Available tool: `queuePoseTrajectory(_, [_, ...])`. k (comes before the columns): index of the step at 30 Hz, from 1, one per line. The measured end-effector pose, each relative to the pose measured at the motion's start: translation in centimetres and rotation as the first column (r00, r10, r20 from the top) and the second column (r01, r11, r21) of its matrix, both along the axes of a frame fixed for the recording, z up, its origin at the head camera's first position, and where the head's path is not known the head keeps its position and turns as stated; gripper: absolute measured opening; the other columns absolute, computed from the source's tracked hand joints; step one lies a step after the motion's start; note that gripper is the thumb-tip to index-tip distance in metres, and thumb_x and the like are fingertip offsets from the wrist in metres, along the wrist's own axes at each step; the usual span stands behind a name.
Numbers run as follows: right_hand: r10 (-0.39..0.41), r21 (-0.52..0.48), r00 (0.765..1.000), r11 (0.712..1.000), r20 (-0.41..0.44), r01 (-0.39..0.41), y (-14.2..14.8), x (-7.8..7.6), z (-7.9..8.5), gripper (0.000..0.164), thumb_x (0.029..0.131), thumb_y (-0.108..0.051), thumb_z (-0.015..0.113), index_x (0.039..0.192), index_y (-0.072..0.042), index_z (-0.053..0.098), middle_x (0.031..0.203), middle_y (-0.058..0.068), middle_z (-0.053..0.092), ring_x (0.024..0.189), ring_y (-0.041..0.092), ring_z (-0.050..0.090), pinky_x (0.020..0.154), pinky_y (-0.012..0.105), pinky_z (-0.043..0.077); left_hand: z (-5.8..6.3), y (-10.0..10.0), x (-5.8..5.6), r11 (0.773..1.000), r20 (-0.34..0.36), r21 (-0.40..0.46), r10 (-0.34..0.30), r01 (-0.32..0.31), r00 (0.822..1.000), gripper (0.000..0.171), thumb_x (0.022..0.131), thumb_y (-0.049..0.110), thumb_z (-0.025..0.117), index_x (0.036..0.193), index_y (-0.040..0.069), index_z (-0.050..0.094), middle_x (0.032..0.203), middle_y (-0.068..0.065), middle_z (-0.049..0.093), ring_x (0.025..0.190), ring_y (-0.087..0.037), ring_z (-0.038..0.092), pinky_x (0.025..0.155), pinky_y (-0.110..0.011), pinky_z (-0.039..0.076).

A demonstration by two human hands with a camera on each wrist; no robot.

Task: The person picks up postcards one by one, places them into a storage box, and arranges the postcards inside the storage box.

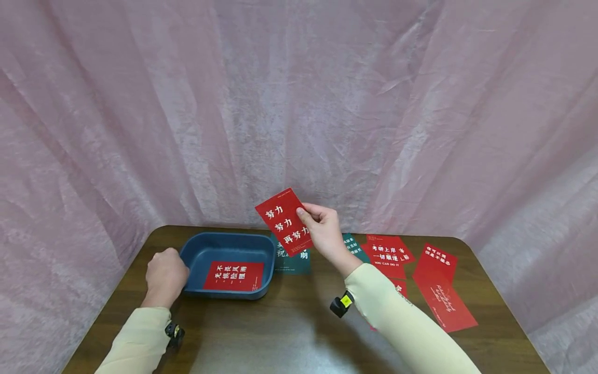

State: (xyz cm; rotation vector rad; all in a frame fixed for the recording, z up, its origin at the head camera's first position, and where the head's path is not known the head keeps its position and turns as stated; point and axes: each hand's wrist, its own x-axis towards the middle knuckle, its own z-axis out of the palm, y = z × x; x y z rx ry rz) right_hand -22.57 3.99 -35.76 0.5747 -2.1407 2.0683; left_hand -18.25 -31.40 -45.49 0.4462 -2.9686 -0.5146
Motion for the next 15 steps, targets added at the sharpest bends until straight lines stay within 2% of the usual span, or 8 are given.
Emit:
queuePoseTrajectory(4, [0.030,0.056,0.999,0.998,-0.016,-0.029,-1.6,-1.0,-1.3,0.029,0.087,-0.024,0.063,0.113,-0.012,0.066,0.092,0.005,0.067,0.074,0.026,0.064,0.061,0.041,0.051,0.0,-0.1,0.1,1.000,0.012,0.000,0.005,-0.005,1.000,0.021,0.078,0.011,0.058,0.079,-0.009,0.058,0.069,-0.023,0.054,0.057,-0.033,0.054,0.047,-0.045,0.047])
queuePoseTrajectory(8, [0.081,0.168,0.996,0.983,-0.027,-0.075,-3.5,-1.1,-1.9,0.026,0.086,-0.029,0.064,0.111,-0.022,0.068,0.091,-0.004,0.067,0.072,0.020,0.064,0.059,0.037,0.051,0.0,-0.1,0.3,1.000,0.019,0.001,0.014,-0.014,1.000,0.021,0.078,0.012,0.059,0.080,-0.009,0.058,0.069,-0.023,0.054,0.057,-0.032,0.053,0.048,-0.044,0.047])
queuePoseTrajectory(15, [0.143,0.361,0.988,0.925,-0.054,-0.114,-7.2,-0.7,-3.2,0.026,0.086,-0.033,0.062,0.108,-0.023,0.068,0.089,-0.014,0.064,0.074,0.011,0.062,0.060,0.028,0.050,-0.2,-0.3,0.6,1.000,-0.011,-0.016,0.008,-0.008,1.000,0.019,0.077,0.010,0.057,0.077,-0.009,0.058,0.067,-0.023,0.054,0.056,-0.034,0.054,0.046,-0.046,0.046])
